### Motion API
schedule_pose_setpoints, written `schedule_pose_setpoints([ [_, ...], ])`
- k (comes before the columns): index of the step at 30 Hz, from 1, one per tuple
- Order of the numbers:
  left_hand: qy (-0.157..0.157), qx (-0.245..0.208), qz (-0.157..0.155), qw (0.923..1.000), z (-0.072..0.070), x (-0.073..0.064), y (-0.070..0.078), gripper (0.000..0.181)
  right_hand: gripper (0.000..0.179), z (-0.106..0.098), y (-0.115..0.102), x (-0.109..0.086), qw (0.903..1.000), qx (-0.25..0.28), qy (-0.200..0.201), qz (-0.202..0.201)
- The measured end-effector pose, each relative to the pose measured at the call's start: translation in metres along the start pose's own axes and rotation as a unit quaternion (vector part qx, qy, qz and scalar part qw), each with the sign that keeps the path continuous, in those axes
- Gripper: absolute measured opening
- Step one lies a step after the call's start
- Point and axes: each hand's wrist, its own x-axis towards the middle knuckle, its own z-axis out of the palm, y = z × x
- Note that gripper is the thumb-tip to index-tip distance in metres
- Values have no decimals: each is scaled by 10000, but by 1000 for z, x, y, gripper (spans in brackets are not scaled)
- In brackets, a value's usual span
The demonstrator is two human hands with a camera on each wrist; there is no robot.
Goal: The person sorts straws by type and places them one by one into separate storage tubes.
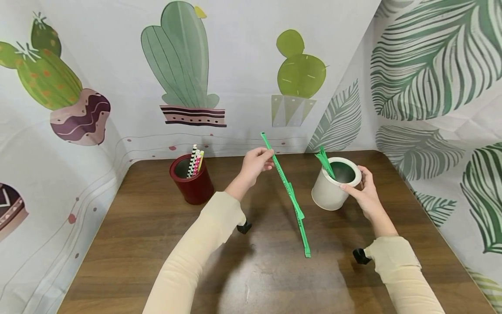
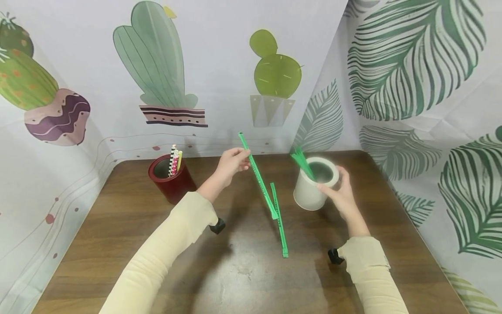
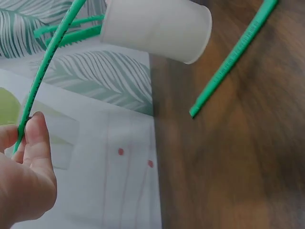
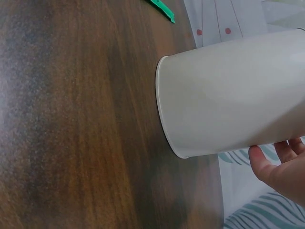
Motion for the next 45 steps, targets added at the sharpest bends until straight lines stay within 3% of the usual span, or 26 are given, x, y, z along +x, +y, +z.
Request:
schedule_pose_setpoints([
  [5, 20, -206, 296, 9993, 10, -1, 12, 19, 61, 3, -9, -3, 10000, 77, 10, -18],
  [11, 49, -397, 905, 9951, 24, -6, 34, 19, 62, 2, -7, -3, 10000, 67, 11, -2],
  [16, 316, -598, 1282, 9894, 37, -8, 51, 15, 62, 3, -10, -4, 10000, 8, -4, 23],
  [22, 594, -704, 1586, 9830, 49, -10, 63, 14, 63, -1, 3, 1, 10000, 6, -26, 42],
  [29, 784, -555, 1665, 9814, 58, -6, 63, 15, 64, -1, 11, 4, 10000, -44, -5, -28],
  [45, 1181, -102, 1618, 9797, 81, 1, 41, 11, 65, -2, 9, 3, 10000, -43, 50, -29],
])
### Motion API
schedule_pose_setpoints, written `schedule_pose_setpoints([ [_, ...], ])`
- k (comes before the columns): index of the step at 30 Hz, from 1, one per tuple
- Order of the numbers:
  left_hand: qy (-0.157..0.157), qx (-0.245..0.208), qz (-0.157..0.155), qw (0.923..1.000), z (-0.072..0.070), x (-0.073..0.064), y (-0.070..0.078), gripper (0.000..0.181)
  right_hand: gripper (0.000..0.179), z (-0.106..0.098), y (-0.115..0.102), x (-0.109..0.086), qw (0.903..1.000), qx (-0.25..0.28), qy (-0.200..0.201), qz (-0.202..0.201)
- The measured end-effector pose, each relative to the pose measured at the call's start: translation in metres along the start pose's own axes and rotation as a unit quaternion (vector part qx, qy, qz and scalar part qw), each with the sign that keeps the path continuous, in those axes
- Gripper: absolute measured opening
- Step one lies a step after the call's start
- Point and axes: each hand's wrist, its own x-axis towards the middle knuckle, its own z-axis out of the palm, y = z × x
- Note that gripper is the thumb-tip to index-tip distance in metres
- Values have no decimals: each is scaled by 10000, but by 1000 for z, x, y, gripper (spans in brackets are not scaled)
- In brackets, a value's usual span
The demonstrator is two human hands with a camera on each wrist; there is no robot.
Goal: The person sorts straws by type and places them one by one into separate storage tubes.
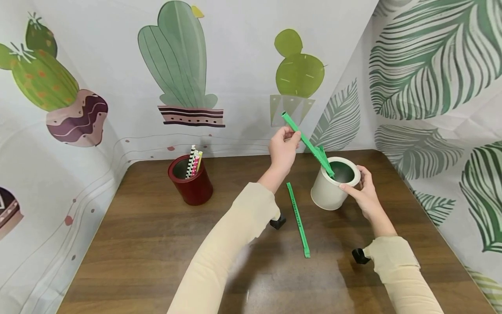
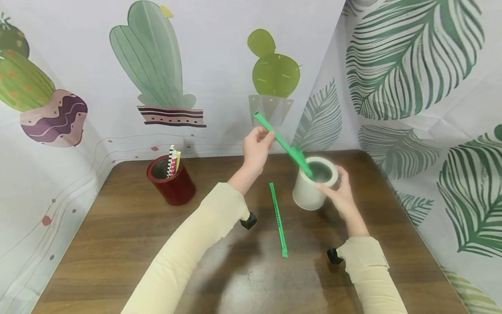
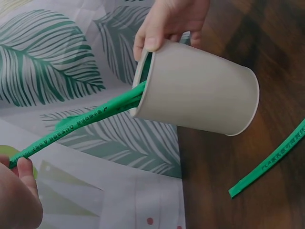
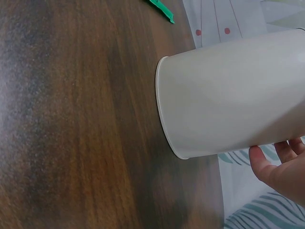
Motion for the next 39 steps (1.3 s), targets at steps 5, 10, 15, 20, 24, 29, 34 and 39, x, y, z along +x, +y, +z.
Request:
schedule_pose_setpoints([
  [5, 73, 171, 15, 9998, 4, -1, -7, 11, 65, 0, -1, 0, 10000, 2, -5, -14],
  [10, 32, 462, 24, 9989, 8, -3, -14, 10, 64, 1, -2, -1, 10000, 27, -26, -16],
  [15, -268, 631, -143, 9975, 11, -8, -22, 12, 64, 1, -2, -1, 10000, 13, -26, -10],
  [20, -660, 821, -480, 9933, 14, -12, -34, 12, 64, 1, -1, -1, 10000, 67, -22, -45],
  [24, -973, 831, -674, 9895, 17, -15, -39, 13, 65, 0, 1, -1, 10000, 85, -25, -31],
  [29, -1313, 933, -795, 9837, 21, -20, -42, 17, 65, 0, 1, 0, 10000, 19, -36, 28],
  [34, -1628, 1044, -1013, 9759, 24, -25, -47, 19, 66, 0, 0, 0, 10000, 2, -48, 30],
  [39, -1755, 1069, -1161, 9717, 25, -30, -56, 19, 66, 0, -1, -1, 10000, -48, -40, 5],
])
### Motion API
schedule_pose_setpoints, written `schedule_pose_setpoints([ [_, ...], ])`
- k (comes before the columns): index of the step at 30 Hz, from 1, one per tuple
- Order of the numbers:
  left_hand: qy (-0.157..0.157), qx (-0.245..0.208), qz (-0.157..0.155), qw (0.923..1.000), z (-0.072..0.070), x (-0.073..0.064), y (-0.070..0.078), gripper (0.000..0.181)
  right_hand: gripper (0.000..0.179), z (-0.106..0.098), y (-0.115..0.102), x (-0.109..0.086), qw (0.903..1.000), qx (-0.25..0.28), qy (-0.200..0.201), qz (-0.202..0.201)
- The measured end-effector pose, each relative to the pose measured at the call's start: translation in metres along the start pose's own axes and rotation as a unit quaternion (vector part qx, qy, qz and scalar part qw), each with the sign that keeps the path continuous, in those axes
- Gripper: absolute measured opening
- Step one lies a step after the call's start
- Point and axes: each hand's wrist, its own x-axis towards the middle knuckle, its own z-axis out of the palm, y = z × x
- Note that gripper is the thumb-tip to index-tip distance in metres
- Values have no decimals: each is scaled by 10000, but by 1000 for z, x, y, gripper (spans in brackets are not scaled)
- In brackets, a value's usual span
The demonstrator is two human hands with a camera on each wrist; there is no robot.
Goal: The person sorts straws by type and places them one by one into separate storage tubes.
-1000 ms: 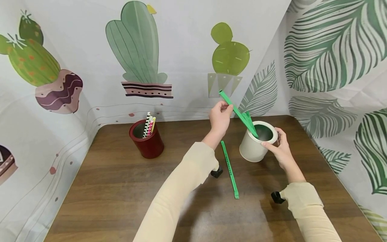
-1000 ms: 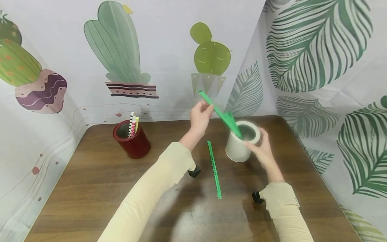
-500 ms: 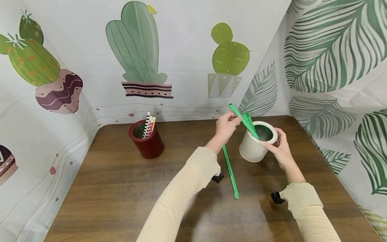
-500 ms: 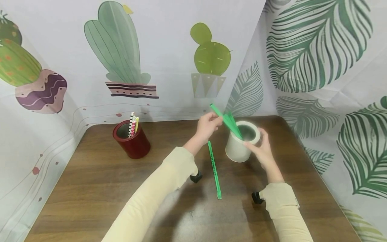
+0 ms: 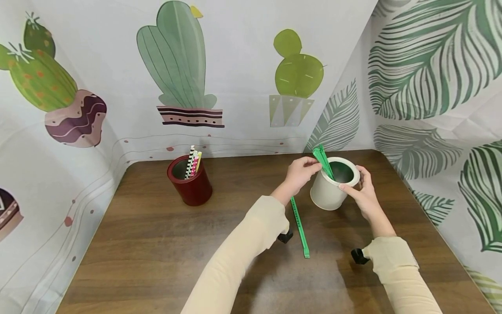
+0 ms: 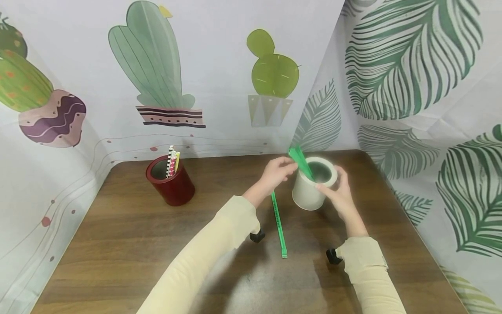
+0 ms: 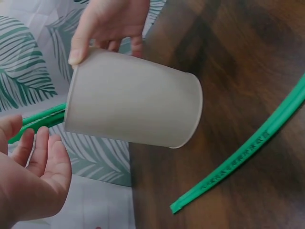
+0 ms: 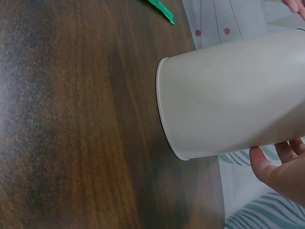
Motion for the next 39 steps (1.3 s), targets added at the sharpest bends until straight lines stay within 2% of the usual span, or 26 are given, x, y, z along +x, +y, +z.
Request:
schedule_pose_setpoints([
  [8, -120, 195, -55, 9997, -3, -4, -15, 20, 64, 1, -2, -1, 10000, 30, 3, -56],
  [17, 59, 990, 104, 9950, -18, -6, -48, 20, 63, 1, -1, -2, 9999, 93, 18, -73],
  [26, -133, 2115, 142, 9772, -23, -13, -74, 20, 65, 1, -1, -1, 10000, 35, 17, -27],
  [35, -197, 2622, 157, 9647, -16, -22, -94, 20, 66, 1, -1, -1, 10000, 54, 47, -6],
  [39, -154, 2977, 91, 9545, -12, -27, -102, 21, 65, 1, -1, 0, 9999, 93, 57, -12],
])
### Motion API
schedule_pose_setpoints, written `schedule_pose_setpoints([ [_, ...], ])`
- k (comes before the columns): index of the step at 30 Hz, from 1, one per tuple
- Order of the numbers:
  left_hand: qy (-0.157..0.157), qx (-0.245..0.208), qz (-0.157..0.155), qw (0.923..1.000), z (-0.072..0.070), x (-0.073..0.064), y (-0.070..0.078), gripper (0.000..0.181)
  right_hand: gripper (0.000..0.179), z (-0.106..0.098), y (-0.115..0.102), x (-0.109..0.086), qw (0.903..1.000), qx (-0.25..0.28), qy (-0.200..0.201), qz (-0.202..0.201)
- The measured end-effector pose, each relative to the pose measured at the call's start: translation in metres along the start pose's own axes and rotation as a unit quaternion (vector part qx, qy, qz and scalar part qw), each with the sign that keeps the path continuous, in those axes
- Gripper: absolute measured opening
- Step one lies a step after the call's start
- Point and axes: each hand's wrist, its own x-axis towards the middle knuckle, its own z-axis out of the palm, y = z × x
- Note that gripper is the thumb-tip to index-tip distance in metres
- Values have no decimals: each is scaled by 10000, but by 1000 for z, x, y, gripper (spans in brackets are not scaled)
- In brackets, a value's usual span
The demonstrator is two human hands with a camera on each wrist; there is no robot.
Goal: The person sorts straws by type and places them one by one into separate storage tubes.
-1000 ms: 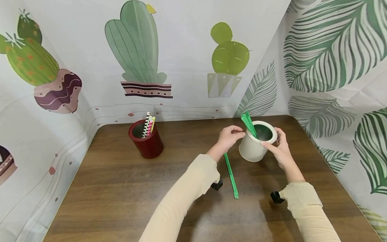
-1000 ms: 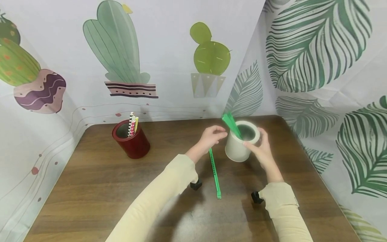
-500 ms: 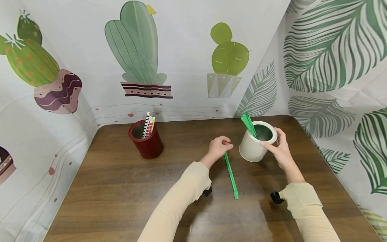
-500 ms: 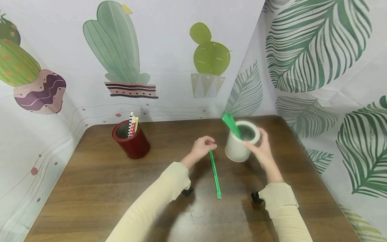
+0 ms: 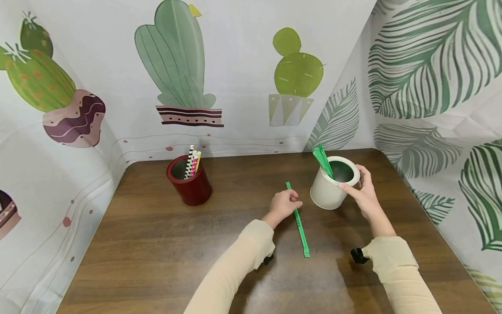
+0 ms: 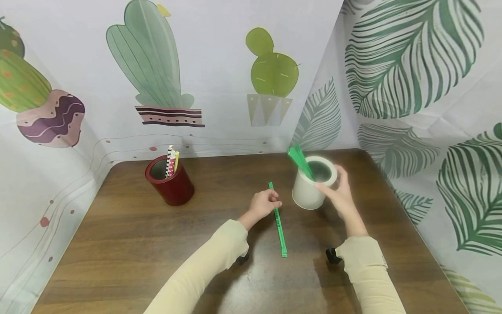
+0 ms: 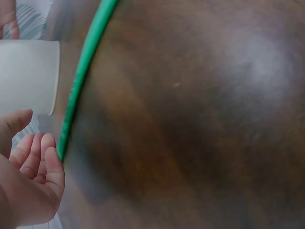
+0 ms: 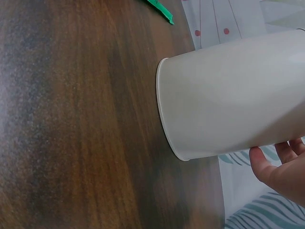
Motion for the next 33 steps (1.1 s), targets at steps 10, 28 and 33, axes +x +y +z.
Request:
schedule_pose_setpoints([
  [10, 318, 372, -185, 9986, 14, -4, -4, 29, 64, 1, -3, 0, 9999, 127, 4, -51],
  [28, 242, 1113, -301, 9930, 19, -11, -4, 31, 64, 1, -4, -1, 9999, 120, -20, -31],
  [33, 215, 1048, -435, 9933, 17, -11, -4, 27, 64, 1, -4, -1, 9999, 122, -21, -16],
])
